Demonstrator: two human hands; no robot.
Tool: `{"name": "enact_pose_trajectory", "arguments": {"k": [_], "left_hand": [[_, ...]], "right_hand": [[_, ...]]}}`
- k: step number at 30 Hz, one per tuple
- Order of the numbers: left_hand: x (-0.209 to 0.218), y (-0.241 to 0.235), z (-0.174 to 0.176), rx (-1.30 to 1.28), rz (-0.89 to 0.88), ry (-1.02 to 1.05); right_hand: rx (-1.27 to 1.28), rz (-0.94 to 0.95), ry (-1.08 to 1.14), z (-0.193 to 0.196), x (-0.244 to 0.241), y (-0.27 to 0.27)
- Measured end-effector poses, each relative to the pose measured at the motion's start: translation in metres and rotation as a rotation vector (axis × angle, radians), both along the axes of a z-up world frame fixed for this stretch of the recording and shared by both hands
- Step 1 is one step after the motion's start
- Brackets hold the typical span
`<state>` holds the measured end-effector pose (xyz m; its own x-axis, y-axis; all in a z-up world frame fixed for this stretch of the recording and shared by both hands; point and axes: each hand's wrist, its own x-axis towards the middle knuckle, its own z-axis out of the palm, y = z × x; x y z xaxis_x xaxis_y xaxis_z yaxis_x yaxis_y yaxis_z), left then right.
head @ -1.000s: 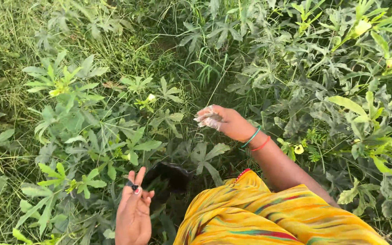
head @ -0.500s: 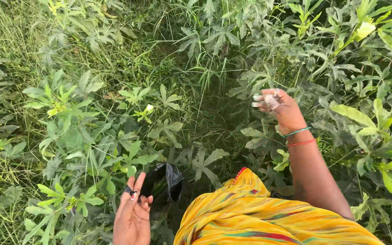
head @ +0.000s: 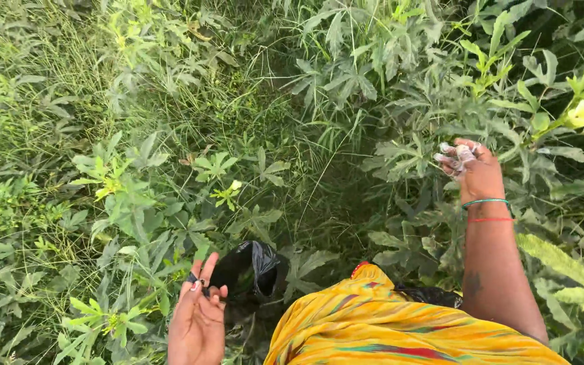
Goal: Picking okra from plants in a field and placing them in a plastic bag.
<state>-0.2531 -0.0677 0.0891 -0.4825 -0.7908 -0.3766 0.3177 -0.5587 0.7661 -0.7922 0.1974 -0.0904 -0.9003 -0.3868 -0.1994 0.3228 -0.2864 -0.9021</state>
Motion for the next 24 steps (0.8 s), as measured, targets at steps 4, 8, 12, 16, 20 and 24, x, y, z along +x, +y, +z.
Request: {"name": "enact_pose_trajectory", "arguments": {"k": [4, 8, 12, 16, 20, 24], "left_hand": [[-0.014, -0.01, -0.003, -0.033, 0.051, 0.005], [-0.021, -0.02, -0.006, -0.068, 0.113, 0.083], [-0.039, -0.029, 0.003, -0.084, 0.123, 0.093], [-0.057, -0.04, 0.002, -0.085, 0.124, 0.085], [-0.075, -0.051, 0.002, -0.084, 0.103, 0.099], [-0.09, -0.075, -0.002, -0.051, 0.084, 0.095]], "right_hand": [[-0.02, 0.059, -0.013, -0.006, -0.025, -0.023], [0.032, 0.167, -0.016, -0.01, -0.038, -0.051], [0.076, 0.207, -0.032, 0.006, -0.035, -0.065], [0.105, 0.201, -0.024, 0.017, -0.043, -0.067], [0.091, 0.206, 0.003, 0.02, -0.049, -0.069], [0.094, 0.194, 0.025, 0.022, -0.05, -0.073]]}}
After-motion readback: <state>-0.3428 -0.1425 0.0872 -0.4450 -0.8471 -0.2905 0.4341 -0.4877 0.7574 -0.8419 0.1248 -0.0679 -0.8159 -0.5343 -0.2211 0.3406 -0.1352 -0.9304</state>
